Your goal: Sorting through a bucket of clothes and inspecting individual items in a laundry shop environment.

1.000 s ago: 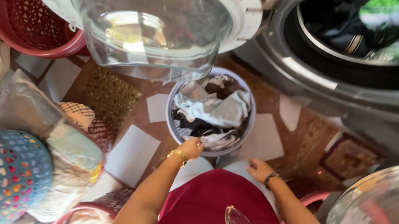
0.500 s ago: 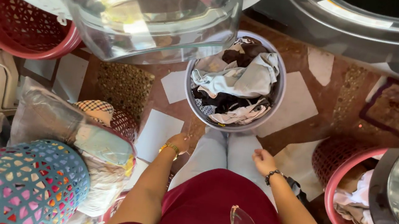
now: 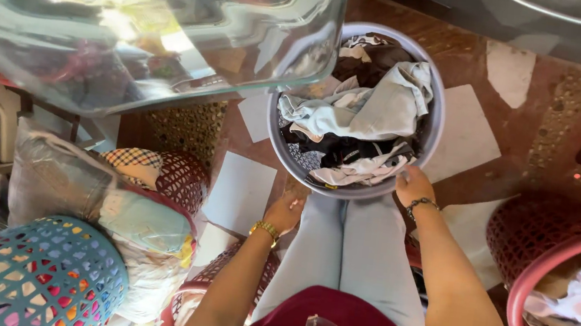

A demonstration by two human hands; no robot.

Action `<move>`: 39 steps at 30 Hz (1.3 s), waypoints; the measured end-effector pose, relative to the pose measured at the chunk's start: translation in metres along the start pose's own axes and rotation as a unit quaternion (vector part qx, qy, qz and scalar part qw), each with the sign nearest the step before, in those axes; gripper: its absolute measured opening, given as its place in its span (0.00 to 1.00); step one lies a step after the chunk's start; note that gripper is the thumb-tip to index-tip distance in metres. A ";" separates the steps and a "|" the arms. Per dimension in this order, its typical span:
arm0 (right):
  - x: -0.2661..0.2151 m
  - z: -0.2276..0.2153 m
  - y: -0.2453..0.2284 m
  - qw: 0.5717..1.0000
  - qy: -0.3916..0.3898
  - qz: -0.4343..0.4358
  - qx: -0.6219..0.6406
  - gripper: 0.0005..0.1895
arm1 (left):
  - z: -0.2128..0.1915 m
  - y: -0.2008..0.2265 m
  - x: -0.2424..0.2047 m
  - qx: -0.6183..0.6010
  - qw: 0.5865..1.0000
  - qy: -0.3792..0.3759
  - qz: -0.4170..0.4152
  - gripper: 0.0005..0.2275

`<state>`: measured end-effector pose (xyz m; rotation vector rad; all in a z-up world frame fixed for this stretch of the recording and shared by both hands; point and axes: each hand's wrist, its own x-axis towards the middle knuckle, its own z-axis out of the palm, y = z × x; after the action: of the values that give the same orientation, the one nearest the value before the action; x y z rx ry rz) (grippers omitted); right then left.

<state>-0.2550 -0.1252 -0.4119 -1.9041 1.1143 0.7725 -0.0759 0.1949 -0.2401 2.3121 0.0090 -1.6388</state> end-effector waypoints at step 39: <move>-0.292 -0.203 -0.195 0.822 0.128 -0.332 0.444 0.08 | -0.116 0.159 -0.137 -0.491 0.833 0.086 0.240 0.10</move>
<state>-0.1834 -0.1159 -0.0134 -1.3970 0.6622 -0.3807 0.0118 0.0958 -0.0399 1.4623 0.2326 -0.8340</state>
